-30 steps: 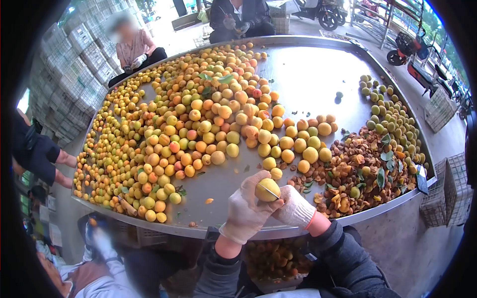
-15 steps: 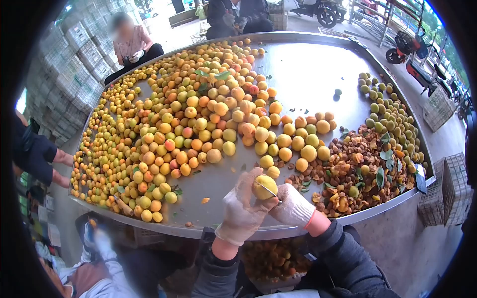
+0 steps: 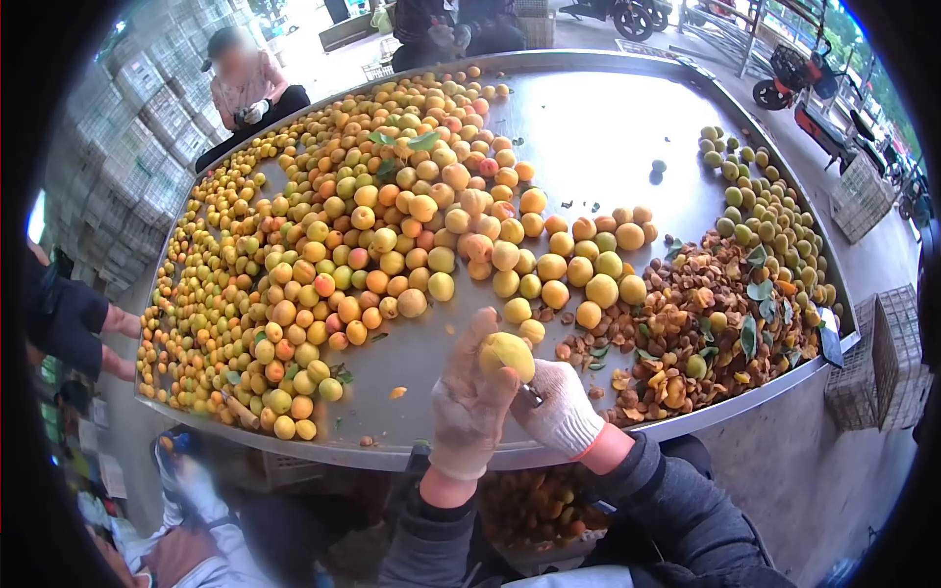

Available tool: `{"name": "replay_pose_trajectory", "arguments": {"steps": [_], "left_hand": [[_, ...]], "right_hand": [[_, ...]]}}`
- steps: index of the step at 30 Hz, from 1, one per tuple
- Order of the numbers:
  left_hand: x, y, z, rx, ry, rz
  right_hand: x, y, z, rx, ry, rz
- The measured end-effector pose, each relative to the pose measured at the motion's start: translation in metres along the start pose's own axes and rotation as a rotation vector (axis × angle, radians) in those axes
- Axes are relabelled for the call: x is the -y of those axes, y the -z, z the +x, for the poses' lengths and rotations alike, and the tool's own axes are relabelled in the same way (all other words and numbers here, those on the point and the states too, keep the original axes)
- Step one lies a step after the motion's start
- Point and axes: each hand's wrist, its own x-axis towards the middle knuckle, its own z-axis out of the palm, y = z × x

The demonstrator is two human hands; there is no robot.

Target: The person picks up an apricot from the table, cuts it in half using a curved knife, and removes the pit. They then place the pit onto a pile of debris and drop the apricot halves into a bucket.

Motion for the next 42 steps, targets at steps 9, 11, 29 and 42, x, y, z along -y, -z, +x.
{"name": "replay_pose_trajectory", "arguments": {"steps": [9, 11, 29, 42], "left_hand": [[0.012, 0.014, -0.001, 0.07, -0.173, 0.471], [0.01, 0.016, 0.001, 0.083, -0.182, 0.448], [0.012, 0.007, 0.0, 0.077, -0.045, 0.287], [0.007, -0.009, 0.004, -0.05, 0.004, -0.161]], "right_hand": [[0.005, 0.013, -0.001, 0.283, -0.036, 0.113], [0.006, 0.018, 0.003, 0.361, -0.011, 0.205], [-0.007, 0.023, 0.005, 0.307, 0.026, -0.008], [0.015, 0.015, 0.006, 0.058, -0.027, -0.275]]}}
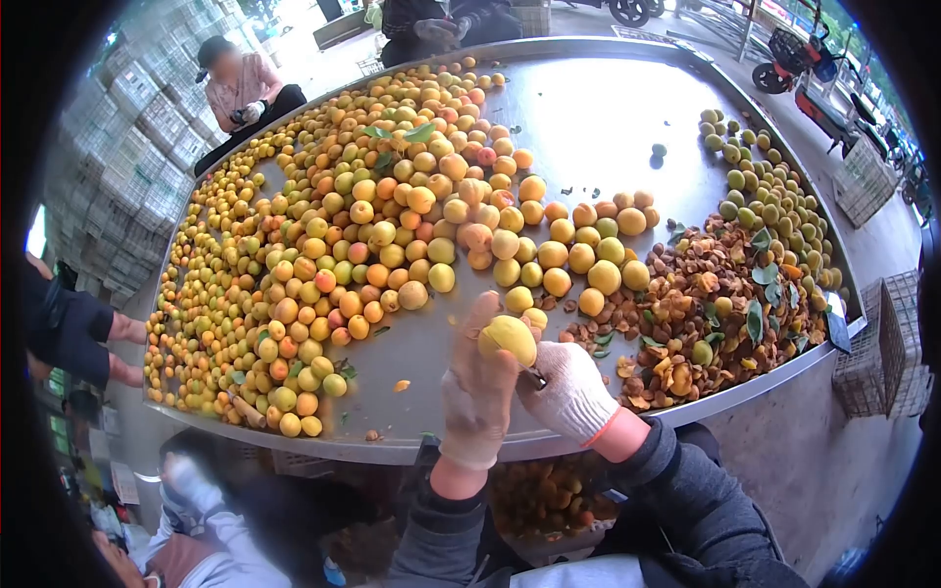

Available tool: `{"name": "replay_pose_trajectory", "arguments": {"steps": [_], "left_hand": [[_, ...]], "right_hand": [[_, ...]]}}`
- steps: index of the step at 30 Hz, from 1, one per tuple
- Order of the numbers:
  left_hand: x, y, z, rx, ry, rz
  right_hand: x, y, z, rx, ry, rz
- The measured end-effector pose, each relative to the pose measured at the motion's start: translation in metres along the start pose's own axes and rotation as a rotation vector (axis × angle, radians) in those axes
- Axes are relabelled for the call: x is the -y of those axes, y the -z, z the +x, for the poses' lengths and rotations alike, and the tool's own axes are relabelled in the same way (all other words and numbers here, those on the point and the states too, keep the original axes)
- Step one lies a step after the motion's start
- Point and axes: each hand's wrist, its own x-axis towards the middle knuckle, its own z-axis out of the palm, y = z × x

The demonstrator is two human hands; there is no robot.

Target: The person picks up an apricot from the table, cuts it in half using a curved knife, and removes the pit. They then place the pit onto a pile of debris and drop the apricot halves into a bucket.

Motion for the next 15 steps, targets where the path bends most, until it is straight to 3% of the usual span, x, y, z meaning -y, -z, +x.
{"name": "replay_pose_trajectory", "arguments": {"steps": [2, 4, 8, 10, 14, 15], "left_hand": [[0.004, 0.003, -0.001, 0.013, -0.005, 0.088], [0.003, 0.009, 0.0, 0.122, -0.101, 0.442], [0.006, 0.02, -0.003, 0.137, 0.007, 0.423], [0.003, 0.02, -0.004, 0.15, 0.068, 0.377], [0.001, 0.019, 0.0, 0.139, 0.072, 0.343], [0.002, 0.02, 0.001, 0.134, 0.01, 0.38]], "right_hand": [[-0.005, 0.003, -0.001, 0.032, -0.025, 0.008], [-0.016, 0.004, 0.0, 0.234, 0.103, 0.299], [-0.016, 0.006, -0.001, 0.408, 0.077, 0.6], [-0.009, 0.009, -0.003, 0.427, -0.14, 0.906], [-0.003, 0.024, 0.001, 0.526, -0.149, 0.658], [-0.005, 0.03, 0.0, 0.48, -0.057, 0.418]]}}
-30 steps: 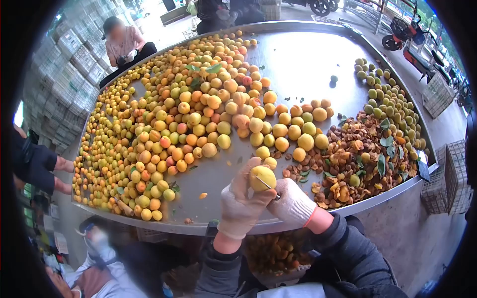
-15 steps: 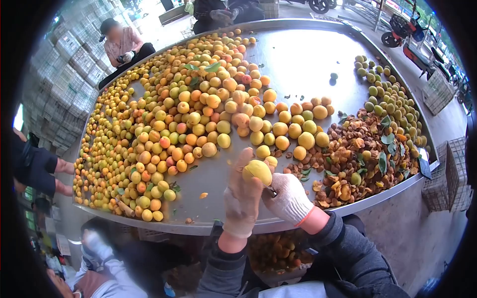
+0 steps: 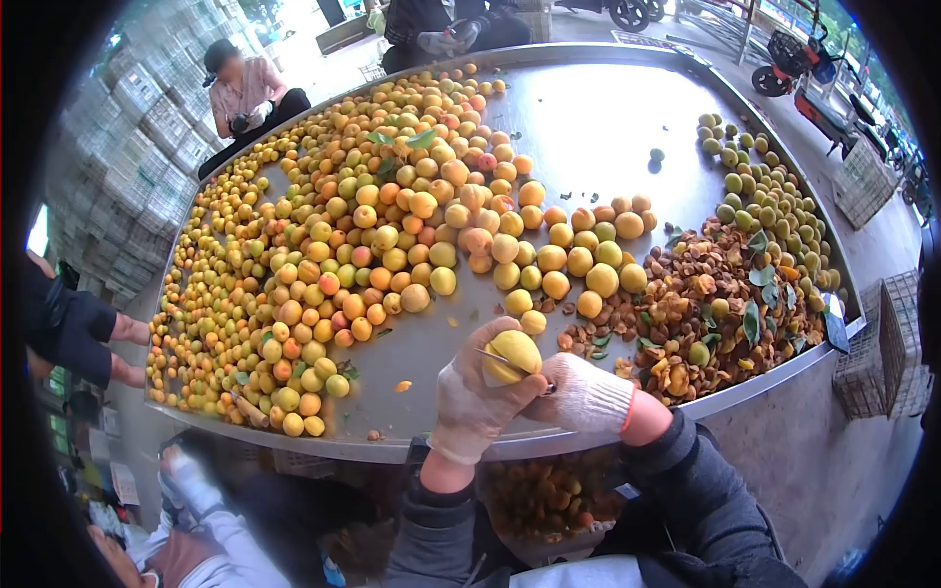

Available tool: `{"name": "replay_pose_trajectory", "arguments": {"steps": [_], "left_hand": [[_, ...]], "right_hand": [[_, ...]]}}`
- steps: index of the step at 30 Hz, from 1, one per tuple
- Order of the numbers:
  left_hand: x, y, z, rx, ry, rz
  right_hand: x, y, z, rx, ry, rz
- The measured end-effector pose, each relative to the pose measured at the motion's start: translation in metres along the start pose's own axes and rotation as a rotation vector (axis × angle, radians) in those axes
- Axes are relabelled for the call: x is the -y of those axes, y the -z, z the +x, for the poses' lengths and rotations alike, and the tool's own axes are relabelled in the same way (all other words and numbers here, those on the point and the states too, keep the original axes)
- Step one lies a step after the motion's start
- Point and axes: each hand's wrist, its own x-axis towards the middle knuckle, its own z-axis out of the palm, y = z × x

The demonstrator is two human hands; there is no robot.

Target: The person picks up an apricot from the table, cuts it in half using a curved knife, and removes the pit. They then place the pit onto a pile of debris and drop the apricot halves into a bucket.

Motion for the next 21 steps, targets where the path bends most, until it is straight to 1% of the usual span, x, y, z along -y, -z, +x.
{"name": "replay_pose_trajectory", "arguments": {"steps": [1, 2, 4, 5, 7, 8, 9, 11, 12, 13, 14, 15, 16, 18, 19, 20, 21], "left_hand": [[0.001, 0.001, 0.001, -0.016, -0.055, 0.04], [-0.003, 0.003, 0.002, -0.018, -0.054, 0.043], [-0.012, 0.009, 0.007, -0.125, -0.033, -0.001], [-0.011, 0.01, 0.008, -0.127, -0.032, 0.0], [-0.008, 0.009, 0.009, -0.13, -0.057, 0.125], [-0.006, 0.005, 0.009, -0.129, -0.055, 0.126], [-0.004, -0.001, 0.008, -0.13, -0.084, 0.182], [-0.004, -0.008, 0.007, -0.111, -0.109, 0.237], [-0.008, -0.01, 0.006, -0.055, -0.213, 0.418], [-0.01, -0.012, 0.005, 0.002, -0.317, 0.597], [-0.008, -0.012, 0.004, 0.014, -0.315, 0.595], [-0.007, -0.011, 0.004, 0.041, -0.336, 0.524], [-0.006, -0.011, 0.003, 0.065, -0.357, 0.453], [-0.01, -0.014, 0.005, 0.063, -0.394, 0.468], [-0.011, -0.014, 0.004, 0.057, -0.432, 0.484], [-0.007, -0.017, 0.002, 0.062, -0.428, 0.486], [0.002, -0.021, -0.002, 0.001, -0.34, 0.331]], "right_hand": [[0.0, 0.005, -0.005, -0.043, 0.039, -0.251], [0.0, 0.009, -0.013, -0.088, 0.064, -0.199], [-0.009, 0.017, -0.021, -0.137, 0.1, -0.179], [0.001, 0.02, -0.024, -0.167, 0.113, -0.149], [0.035, 0.025, -0.032, -0.336, -0.198, 0.049], [0.02, 0.028, -0.03, -0.418, -0.146, 0.174], [0.018, 0.024, -0.027, -0.419, -0.148, 0.176], [0.018, 0.014, -0.018, -0.546, 0.04, 0.27], [0.005, 0.013, -0.012, -0.544, 0.148, -0.001], [0.006, 0.012, -0.011, -0.529, 0.12, -0.048], [0.008, 0.015, -0.011, -0.466, 0.065, 0.049], [0.011, 0.017, -0.012, -0.401, 0.011, 0.145], [0.015, 0.017, -0.015, -0.406, 0.008, 0.149], [0.024, 0.018, -0.019, -0.387, -0.033, 0.35], [0.027, 0.018, -0.019, -0.389, -0.034, 0.355], [0.03, 0.018, -0.02, -0.381, -0.09, 0.374], [0.032, 0.018, -0.02, -0.372, -0.144, 0.392]]}}
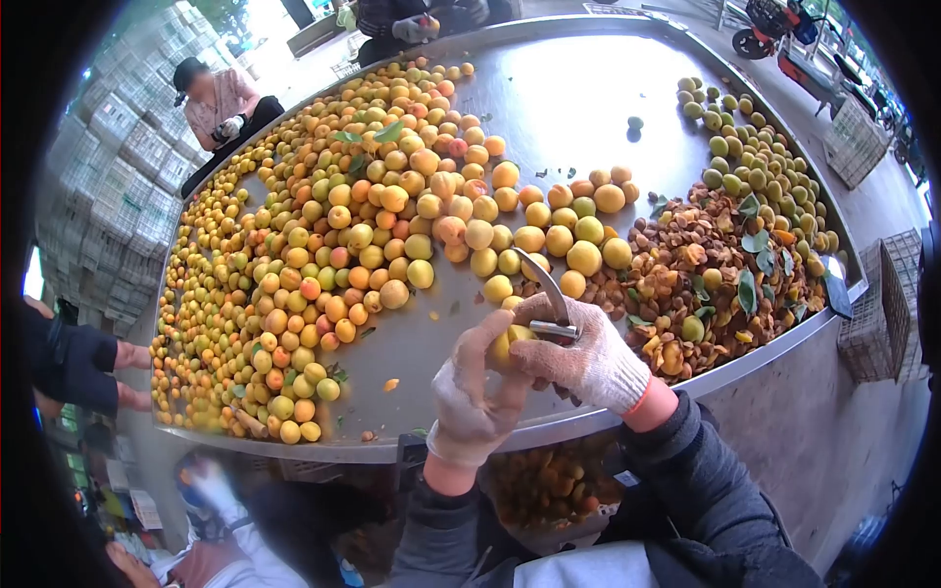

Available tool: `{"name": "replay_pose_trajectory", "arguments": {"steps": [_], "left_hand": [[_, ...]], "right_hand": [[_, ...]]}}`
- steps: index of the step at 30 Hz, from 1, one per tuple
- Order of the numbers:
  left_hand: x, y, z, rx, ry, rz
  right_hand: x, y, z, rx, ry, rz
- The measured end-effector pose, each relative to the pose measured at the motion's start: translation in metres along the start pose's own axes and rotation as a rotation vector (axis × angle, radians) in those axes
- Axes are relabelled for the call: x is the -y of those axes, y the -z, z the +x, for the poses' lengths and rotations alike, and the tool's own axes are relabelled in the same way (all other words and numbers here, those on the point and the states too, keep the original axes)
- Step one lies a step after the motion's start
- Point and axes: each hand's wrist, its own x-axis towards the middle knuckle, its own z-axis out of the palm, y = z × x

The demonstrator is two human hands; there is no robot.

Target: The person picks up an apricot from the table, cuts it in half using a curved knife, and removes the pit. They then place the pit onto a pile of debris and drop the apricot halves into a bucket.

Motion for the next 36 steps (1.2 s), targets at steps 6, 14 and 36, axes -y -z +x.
{"name": "replay_pose_trajectory", "arguments": {"steps": [6, 14, 36], "left_hand": [[0.022, 0.0, -0.005, -0.231, 0.054, 0.01], [0.011, 0.025, 0.0, -0.4, 0.702, -0.812], [-0.009, -0.003, -0.009, 0.085, 0.883, -0.812]], "right_hand": [[-0.011, -0.012, 0.004, 0.002, 0.021, 0.027], [-0.011, 0.006, 0.003, -0.007, -0.035, 0.255], [-0.008, 0.005, 0.006, -0.395, 0.462, 0.798]]}}
